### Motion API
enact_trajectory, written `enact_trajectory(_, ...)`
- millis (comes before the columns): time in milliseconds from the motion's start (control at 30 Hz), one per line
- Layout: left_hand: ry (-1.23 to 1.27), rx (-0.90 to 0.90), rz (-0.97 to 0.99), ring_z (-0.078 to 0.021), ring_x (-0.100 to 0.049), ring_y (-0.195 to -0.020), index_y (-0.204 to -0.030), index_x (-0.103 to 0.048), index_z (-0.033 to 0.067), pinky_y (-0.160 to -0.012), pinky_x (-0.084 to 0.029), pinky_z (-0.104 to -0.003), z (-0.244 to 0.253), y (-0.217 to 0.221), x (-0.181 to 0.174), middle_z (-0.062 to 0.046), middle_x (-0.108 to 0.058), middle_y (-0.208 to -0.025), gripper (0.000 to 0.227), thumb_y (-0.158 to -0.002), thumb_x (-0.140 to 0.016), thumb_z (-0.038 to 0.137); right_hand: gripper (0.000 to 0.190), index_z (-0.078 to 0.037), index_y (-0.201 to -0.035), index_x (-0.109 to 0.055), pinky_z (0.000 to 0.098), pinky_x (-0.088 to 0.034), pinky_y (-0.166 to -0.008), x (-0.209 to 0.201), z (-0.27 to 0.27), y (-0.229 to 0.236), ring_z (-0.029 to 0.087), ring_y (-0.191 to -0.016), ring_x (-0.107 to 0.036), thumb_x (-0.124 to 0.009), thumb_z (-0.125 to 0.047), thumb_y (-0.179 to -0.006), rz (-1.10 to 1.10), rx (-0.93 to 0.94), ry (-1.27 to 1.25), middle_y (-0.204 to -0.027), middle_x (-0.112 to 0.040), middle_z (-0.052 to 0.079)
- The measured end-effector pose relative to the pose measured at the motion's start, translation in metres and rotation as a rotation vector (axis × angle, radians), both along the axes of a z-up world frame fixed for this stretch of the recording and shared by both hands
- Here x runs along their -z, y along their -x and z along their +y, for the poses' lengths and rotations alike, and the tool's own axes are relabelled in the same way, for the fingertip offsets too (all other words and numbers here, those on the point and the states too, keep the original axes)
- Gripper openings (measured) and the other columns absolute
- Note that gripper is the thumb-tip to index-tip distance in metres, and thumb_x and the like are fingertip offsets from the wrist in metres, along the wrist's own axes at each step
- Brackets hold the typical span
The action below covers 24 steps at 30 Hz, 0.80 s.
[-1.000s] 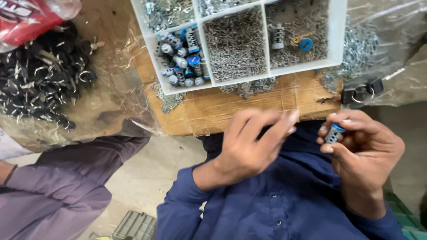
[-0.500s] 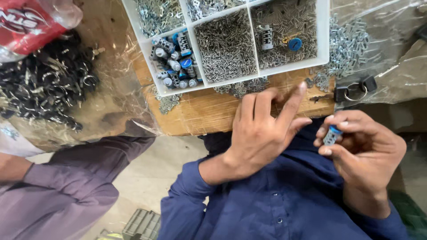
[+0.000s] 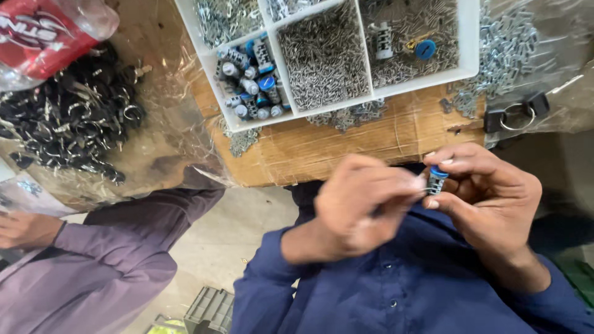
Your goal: The person assembles small lock cylinders by inserting metal pins into a cylindrical housing and securing a blue cap. The person repeatedly picks up pins from a tray, inserts them into the cylinder, and places the finished unit into a compartmented tray.
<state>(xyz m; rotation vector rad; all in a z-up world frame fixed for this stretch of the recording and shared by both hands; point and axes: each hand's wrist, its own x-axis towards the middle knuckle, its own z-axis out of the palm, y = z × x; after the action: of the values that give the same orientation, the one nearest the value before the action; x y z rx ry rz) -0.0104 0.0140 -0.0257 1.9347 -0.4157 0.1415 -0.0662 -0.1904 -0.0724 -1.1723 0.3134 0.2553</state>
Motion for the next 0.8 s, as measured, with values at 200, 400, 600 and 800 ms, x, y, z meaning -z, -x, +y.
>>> enact_trajectory(200,-0.118,0.185,-0.033,-0.0219,-0.068,-0.094,-0.111,-0.071,0.0053,-0.083,-0.053,-0.032,-0.007,-0.003,0.001,-0.003,-0.071,-0.108,0.030,-0.085,-0.083,-0.004,0.038,0.006,-0.119,-0.069,0.0225,-0.063,-0.083,-0.007,-0.004,0.005,0.017,-0.098,-0.070,-0.079,0.014,-0.084,-0.062,-0.004,0.143,-0.115,-0.068,0.020)
enact_trajectory(400,0.059,0.281,0.386,-0.0153,-0.066,-0.090,-0.106,-0.072,0.0144,-0.083,-0.052,-0.024,0.018,-0.012,-0.010,0.000,-0.068,-0.099,0.024,-0.087,-0.082,0.004,0.035,-0.002,-0.111,-0.075,0.0272,-0.061,-0.096,0.006,-0.006,-0.001,0.019,-0.096,-0.073,-0.083,0.006,-0.077,-0.314,-0.262,0.076,-0.103,-0.072,0.011)
enact_trajectory(600,-0.120,0.102,0.441,-0.0155,-0.061,-0.083,-0.122,-0.068,0.0165,-0.077,-0.052,-0.028,-0.012,-0.010,-0.008,0.000,-0.062,-0.097,0.025,-0.098,-0.076,0.021,0.035,0.003,-0.115,-0.072,0.0304,-0.066,-0.083,0.014,-0.018,0.016,0.024,-0.094,-0.074,-0.082,0.010,-0.083,-0.106,-0.004,-0.074,-0.114,-0.069,0.021)
enact_trajectory(800,-0.646,0.106,-0.080,-0.0259,-0.055,-0.094,-0.122,-0.072,0.0065,-0.080,-0.050,-0.034,-0.013,-0.020,0.001,-0.008,-0.059,-0.103,0.032,-0.096,-0.069,0.025,0.035,0.004,-0.117,-0.070,0.0328,-0.068,-0.079,0.006,-0.027,0.026,0.024,-0.092,-0.075,-0.081,0.013,-0.085,-0.088,0.111,-0.056,-0.115,-0.068,0.024)
